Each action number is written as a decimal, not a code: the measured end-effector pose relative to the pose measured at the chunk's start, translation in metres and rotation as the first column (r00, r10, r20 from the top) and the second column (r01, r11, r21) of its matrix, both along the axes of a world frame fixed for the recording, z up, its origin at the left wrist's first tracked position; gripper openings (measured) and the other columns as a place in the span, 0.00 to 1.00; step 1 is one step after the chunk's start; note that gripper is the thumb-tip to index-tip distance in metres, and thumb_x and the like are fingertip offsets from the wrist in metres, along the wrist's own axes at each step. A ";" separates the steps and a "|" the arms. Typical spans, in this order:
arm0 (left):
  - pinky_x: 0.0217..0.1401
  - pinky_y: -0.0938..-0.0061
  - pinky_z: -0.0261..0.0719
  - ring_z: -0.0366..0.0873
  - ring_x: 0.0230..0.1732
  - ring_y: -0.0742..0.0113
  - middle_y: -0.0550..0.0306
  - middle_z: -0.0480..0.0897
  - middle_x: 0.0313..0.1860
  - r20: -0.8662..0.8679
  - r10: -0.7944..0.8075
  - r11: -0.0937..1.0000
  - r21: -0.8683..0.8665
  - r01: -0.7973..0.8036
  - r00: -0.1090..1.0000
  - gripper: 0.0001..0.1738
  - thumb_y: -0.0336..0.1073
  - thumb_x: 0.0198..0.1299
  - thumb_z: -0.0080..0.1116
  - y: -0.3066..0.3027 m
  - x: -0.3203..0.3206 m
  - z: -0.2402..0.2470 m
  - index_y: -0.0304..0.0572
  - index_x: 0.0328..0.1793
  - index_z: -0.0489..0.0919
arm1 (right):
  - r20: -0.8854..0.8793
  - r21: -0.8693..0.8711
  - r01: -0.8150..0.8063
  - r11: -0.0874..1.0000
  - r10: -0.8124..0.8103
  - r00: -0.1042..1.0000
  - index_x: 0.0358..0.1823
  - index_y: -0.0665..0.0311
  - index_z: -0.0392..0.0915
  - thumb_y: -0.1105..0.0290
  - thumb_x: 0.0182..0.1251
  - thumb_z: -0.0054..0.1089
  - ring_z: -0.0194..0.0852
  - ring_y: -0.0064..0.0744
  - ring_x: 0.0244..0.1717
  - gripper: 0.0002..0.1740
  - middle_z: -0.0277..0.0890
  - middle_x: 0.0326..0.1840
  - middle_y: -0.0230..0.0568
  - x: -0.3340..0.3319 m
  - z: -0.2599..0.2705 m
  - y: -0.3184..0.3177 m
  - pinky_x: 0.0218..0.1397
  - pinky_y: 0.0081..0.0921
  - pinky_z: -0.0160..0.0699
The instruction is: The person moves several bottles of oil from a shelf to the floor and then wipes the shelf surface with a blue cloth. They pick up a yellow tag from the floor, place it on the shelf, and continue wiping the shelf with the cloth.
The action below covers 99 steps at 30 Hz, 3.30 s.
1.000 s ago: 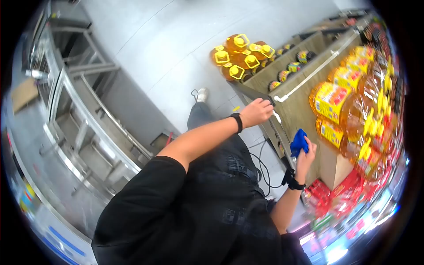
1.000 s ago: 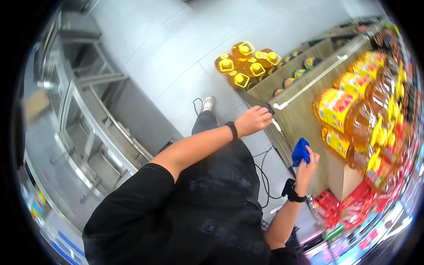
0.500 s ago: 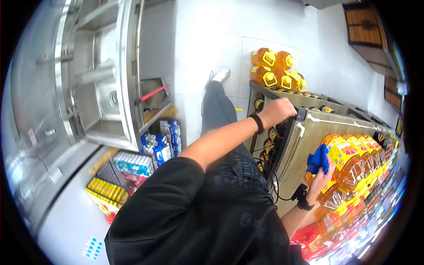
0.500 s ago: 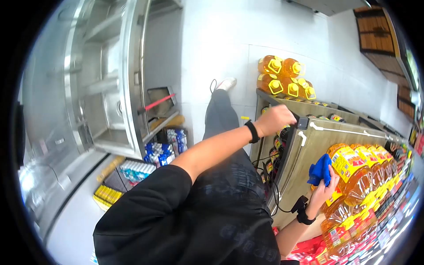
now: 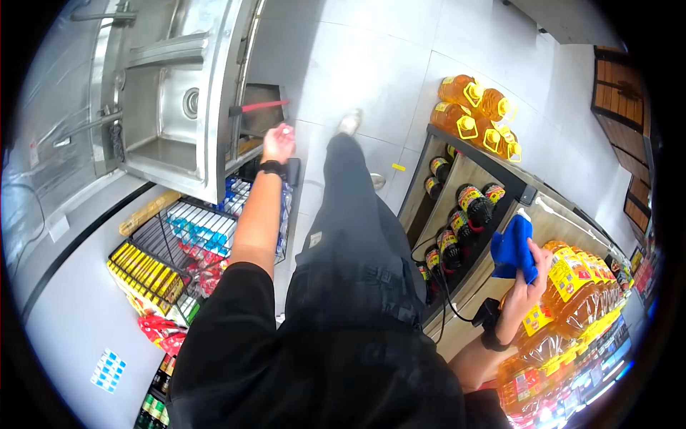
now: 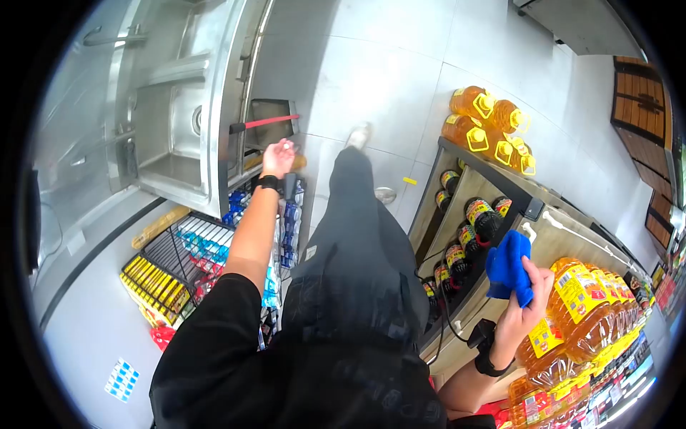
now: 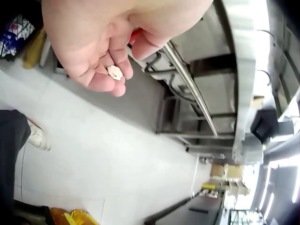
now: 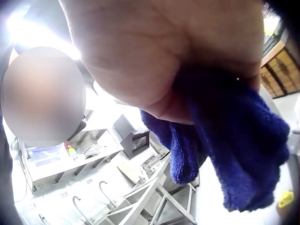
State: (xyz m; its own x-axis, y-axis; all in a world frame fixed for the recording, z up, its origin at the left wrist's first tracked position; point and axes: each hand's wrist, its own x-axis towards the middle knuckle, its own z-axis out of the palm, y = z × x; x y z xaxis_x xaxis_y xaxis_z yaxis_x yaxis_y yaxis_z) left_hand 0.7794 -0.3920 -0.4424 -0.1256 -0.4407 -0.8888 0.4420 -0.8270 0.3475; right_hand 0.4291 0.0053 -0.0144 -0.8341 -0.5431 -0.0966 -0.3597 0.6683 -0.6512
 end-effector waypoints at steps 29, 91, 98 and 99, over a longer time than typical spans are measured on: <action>0.64 0.63 0.73 0.71 0.64 0.66 0.53 0.70 0.70 -0.232 -0.972 0.038 -0.294 0.955 -0.033 0.43 0.43 0.61 0.67 0.173 -0.150 -0.064 0.49 0.79 0.57 | 0.994 0.076 0.724 0.686 0.009 -0.113 0.61 0.67 0.70 0.73 0.66 0.52 0.77 0.32 0.50 0.22 0.77 0.54 0.40 0.107 -0.458 -0.045 0.55 0.32 0.78; 0.58 0.72 0.77 0.78 0.55 0.64 0.53 0.78 0.59 0.276 -0.781 0.492 -0.279 0.825 0.559 0.26 0.36 0.64 0.50 0.131 -0.076 0.116 0.35 0.68 0.68 | 0.786 -0.358 0.858 0.367 0.615 0.065 0.60 0.59 0.70 0.67 0.76 0.53 0.70 0.22 0.36 0.15 0.73 0.43 0.33 0.068 -0.296 -0.056 0.40 0.20 0.71; 0.53 0.71 0.76 0.78 0.48 0.69 0.63 0.81 0.50 0.293 -0.767 0.517 -0.246 0.820 0.571 0.20 0.44 0.63 0.57 0.132 -0.036 0.199 0.44 0.58 0.76 | 0.574 -0.597 0.264 0.757 0.173 0.800 0.54 0.65 0.75 0.78 0.74 0.47 0.80 0.31 0.33 0.12 0.79 0.44 0.42 0.086 -0.184 -0.004 0.36 0.23 0.82; 0.53 0.72 0.75 0.78 0.48 0.70 0.64 0.81 0.49 0.284 -0.774 0.533 -0.188 0.825 0.565 0.21 0.45 0.62 0.58 0.133 -0.037 0.215 0.46 0.58 0.77 | 0.268 -0.635 0.040 0.771 0.172 0.948 0.53 0.65 0.76 0.79 0.72 0.47 0.80 0.33 0.31 0.13 0.80 0.41 0.43 0.087 -0.174 0.008 0.35 0.23 0.81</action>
State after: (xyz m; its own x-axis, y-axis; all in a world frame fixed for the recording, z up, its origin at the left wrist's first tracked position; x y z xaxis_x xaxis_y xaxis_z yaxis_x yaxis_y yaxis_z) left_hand 0.7425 -0.2588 -0.2269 -0.4295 -0.4408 -0.7882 -0.4342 -0.6644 0.6082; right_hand 0.5157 0.0135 -0.1888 -0.7816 -0.6217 0.0511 -0.1085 0.0548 -0.9926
